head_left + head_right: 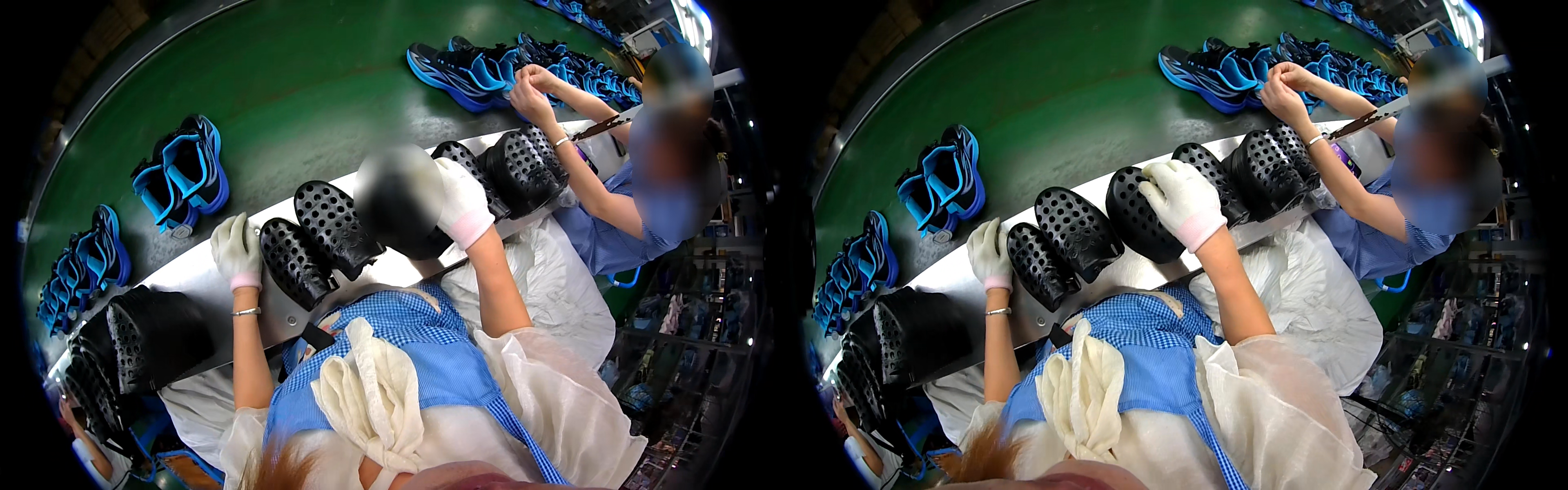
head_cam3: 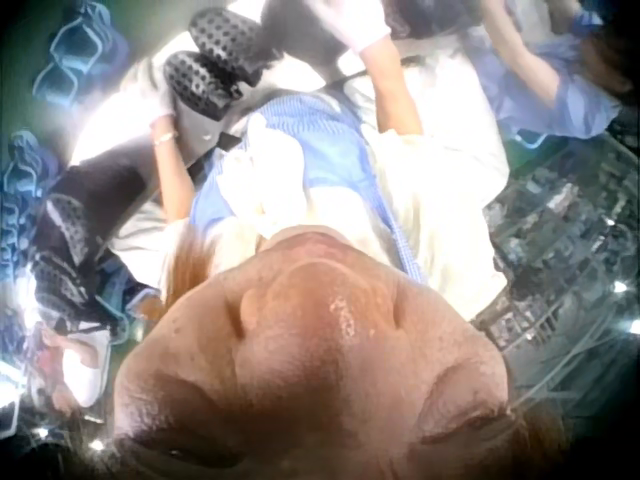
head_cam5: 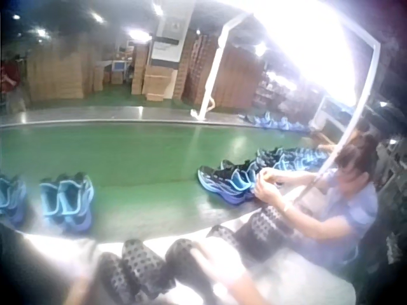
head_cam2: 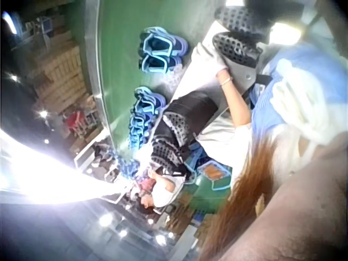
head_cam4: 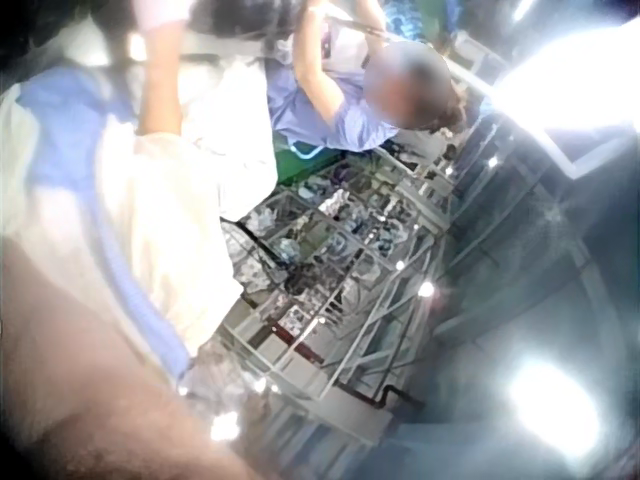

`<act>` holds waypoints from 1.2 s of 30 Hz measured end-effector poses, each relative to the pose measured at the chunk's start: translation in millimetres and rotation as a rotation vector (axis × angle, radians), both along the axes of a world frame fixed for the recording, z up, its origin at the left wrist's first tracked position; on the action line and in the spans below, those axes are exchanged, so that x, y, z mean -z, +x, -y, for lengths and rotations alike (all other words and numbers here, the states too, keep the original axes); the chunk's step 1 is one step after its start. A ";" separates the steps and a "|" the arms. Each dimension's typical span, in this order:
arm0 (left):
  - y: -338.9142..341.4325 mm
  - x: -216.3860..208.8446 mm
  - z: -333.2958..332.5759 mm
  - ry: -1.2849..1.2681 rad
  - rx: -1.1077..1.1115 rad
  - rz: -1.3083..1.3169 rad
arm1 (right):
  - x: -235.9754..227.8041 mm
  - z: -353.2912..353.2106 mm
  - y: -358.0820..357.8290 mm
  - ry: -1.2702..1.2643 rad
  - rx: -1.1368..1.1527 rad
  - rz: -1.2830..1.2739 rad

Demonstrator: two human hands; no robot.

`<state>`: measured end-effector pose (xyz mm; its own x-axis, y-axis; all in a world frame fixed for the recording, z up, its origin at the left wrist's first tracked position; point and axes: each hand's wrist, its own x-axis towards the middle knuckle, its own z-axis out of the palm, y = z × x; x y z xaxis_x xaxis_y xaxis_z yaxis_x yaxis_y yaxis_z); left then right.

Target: The person retrieves black plastic shoe lasts from a bag and inserts them into blue sneakers on a metal workstation.

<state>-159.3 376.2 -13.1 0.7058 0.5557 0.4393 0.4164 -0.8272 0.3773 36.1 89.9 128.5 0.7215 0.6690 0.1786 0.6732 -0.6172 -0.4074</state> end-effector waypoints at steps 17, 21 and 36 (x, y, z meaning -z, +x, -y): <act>-0.1 0.0 -2.5 -0.019 0.026 0.037 | -2.6 -3.1 -1.8 -0.012 0.033 -0.005; 3.6 3.3 -3.8 -0.028 0.064 0.053 | -13.8 2.1 -1.6 -0.014 -0.010 -0.030; 3.6 -2.3 -3.2 -0.093 0.026 0.010 | -33.8 -7.0 252.0 -0.933 0.069 0.138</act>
